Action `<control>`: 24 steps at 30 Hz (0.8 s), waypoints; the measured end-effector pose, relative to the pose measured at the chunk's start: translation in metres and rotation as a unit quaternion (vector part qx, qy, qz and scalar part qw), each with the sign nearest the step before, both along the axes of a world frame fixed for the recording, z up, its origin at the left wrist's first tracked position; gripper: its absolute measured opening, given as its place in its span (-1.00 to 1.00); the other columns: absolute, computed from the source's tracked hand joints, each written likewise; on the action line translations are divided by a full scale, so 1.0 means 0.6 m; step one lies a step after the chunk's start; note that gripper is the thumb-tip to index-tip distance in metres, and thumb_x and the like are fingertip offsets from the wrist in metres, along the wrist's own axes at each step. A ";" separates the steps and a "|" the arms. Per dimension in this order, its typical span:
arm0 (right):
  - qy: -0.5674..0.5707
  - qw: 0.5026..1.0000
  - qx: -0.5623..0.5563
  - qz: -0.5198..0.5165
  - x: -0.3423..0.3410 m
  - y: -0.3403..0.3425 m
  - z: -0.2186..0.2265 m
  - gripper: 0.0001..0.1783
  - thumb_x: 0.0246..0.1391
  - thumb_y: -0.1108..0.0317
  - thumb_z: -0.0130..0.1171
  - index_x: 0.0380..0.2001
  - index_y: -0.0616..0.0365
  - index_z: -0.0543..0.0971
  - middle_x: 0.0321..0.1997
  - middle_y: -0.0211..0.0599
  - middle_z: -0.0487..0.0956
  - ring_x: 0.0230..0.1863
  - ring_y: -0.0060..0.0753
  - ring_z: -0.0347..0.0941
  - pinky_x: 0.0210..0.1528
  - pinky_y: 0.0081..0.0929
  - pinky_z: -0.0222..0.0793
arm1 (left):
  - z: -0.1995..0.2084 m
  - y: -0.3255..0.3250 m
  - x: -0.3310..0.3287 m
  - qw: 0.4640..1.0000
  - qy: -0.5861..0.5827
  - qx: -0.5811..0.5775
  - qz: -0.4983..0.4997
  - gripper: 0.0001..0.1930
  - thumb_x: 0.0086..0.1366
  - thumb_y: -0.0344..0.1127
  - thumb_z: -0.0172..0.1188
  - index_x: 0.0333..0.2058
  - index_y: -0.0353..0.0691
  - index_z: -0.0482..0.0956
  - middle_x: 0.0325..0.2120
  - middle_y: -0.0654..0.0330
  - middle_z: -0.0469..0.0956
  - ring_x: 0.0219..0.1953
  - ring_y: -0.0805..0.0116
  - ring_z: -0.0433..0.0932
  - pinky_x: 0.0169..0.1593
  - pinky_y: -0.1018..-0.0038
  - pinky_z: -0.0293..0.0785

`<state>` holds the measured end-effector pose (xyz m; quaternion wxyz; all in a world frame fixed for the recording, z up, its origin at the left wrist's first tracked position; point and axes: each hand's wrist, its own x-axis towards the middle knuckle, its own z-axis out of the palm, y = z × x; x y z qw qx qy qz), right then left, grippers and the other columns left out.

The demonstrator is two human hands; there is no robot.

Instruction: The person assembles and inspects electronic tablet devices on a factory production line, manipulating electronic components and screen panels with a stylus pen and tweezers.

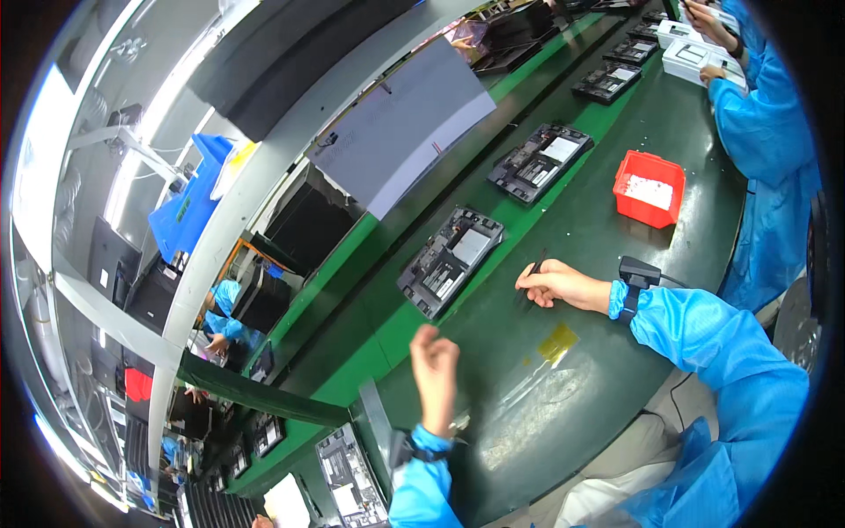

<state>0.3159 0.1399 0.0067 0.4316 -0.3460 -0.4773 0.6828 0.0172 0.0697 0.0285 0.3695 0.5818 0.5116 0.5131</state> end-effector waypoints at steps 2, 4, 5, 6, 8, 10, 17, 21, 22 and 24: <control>0.003 1.000 -0.004 -0.003 0.006 -0.006 -0.003 -0.71 0.27 0.18 0.24 -0.19 0.21 0.58 -0.44 -0.40 0.57 -0.51 -0.62 0.50 -0.50 -0.63 0.37 | 0.016 0.101 -0.049 0.992 -0.090 -0.070 0.058 -0.30 0.23 -0.23 0.33 0.29 -0.29 0.28 0.22 0.03 0.33 0.07 0.25 0.42 0.11 0.25 0.46; 0.010 1.000 -0.008 -0.001 0.008 -0.007 -0.006 -0.71 0.27 0.18 0.24 -0.18 0.22 0.58 -0.44 -0.40 0.57 -0.51 -0.61 0.49 -0.50 -0.63 0.37 | 0.010 0.204 -0.093 0.965 -0.158 -0.190 0.089 -0.31 0.20 -0.13 0.35 0.22 -0.32 0.31 0.14 0.03 0.37 0.08 0.27 0.39 0.07 0.15 0.44; 0.013 1.000 -0.009 0.002 0.010 -0.005 -0.004 -0.71 0.27 0.18 0.24 -0.18 0.22 0.59 -0.45 -0.39 0.57 -0.51 -0.61 0.49 -0.50 -0.62 0.38 | 0.016 0.246 -0.101 0.935 -0.195 -0.283 0.091 -0.30 0.18 -0.09 0.37 0.18 -0.33 0.32 0.10 0.04 0.39 0.09 0.28 0.37 0.06 0.10 0.44; 0.017 1.000 -0.011 0.004 0.010 0.000 -0.010 -0.70 0.26 0.17 0.26 -0.18 0.23 0.59 -0.45 -0.39 0.57 -0.51 -0.61 0.49 -0.50 -0.61 0.39 | 0.012 0.279 -0.102 0.935 -0.183 -0.292 0.088 -0.41 0.14 -0.06 0.40 0.02 -0.28 0.40 -0.18 0.11 0.46 -0.11 0.28 0.43 -0.10 0.14 0.42; 0.021 1.000 -0.002 0.009 -0.005 0.004 -0.007 -0.67 0.24 0.14 0.27 -0.19 0.23 0.62 -0.44 -0.38 0.59 -0.52 -0.61 0.49 -0.50 -0.61 0.39 | -0.002 0.339 -0.131 0.922 -0.139 -0.332 0.144 -0.50 0.14 -0.06 0.40 -0.10 -0.24 0.44 -0.32 0.16 0.42 -0.25 0.29 0.41 -0.16 0.18 0.39; 0.022 1.000 -0.008 0.005 0.001 0.003 -0.020 -0.65 0.24 0.11 0.27 -0.19 0.23 0.64 -0.42 -0.36 0.61 -0.52 -0.59 0.49 -0.48 -0.61 0.40 | -0.012 0.357 -0.101 0.913 -0.041 -0.372 0.162 -0.62 0.11 -0.01 0.44 -0.43 -0.11 0.44 -0.63 0.30 0.23 -0.56 0.35 0.25 -0.32 0.30 0.25; 0.024 1.000 0.011 -0.008 0.015 -0.009 -0.010 -0.67 0.25 0.11 0.24 -0.25 0.20 0.63 -0.42 -0.35 0.61 -0.51 -0.58 0.50 -0.48 -0.59 0.37 | -0.028 0.410 -0.072 0.944 -0.262 -0.182 0.084 -0.87 0.36 -0.31 0.31 -0.25 -0.24 0.59 -0.44 0.21 0.56 -0.37 0.26 0.62 -0.29 0.26 0.62; 0.047 0.999 0.011 -0.007 0.010 -0.005 -0.009 -0.67 0.24 0.10 0.26 -0.30 0.20 0.62 -0.43 -0.38 0.60 -0.53 -0.60 0.48 -0.50 -0.58 0.35 | 0.031 0.435 -0.088 0.946 -0.265 -0.159 0.095 -0.85 0.45 -0.27 0.20 -0.16 -0.22 0.60 -0.31 0.18 0.66 -0.34 0.30 0.64 -0.24 0.31 0.62; 0.042 0.999 0.004 -0.013 0.015 -0.002 -0.018 -0.67 0.23 0.11 0.26 -0.31 0.20 0.62 -0.43 -0.38 0.60 -0.52 -0.60 0.48 -0.50 -0.58 0.34 | 0.033 0.439 -0.060 0.942 -0.284 -0.162 0.074 -0.84 0.46 -0.28 0.18 -0.14 -0.22 0.60 -0.29 0.18 0.67 -0.31 0.30 0.64 -0.21 0.31 0.62; 0.040 0.999 0.008 -0.012 0.015 -0.012 -0.004 -0.68 0.24 0.12 0.26 -0.32 0.19 0.61 -0.43 -0.38 0.60 -0.52 -0.60 0.48 -0.50 -0.58 0.33 | 0.039 0.449 -0.046 0.926 -0.341 -0.161 0.028 -0.82 0.47 -0.30 0.16 -0.07 -0.26 0.59 -0.21 0.16 0.69 -0.25 0.28 0.66 -0.15 0.29 0.63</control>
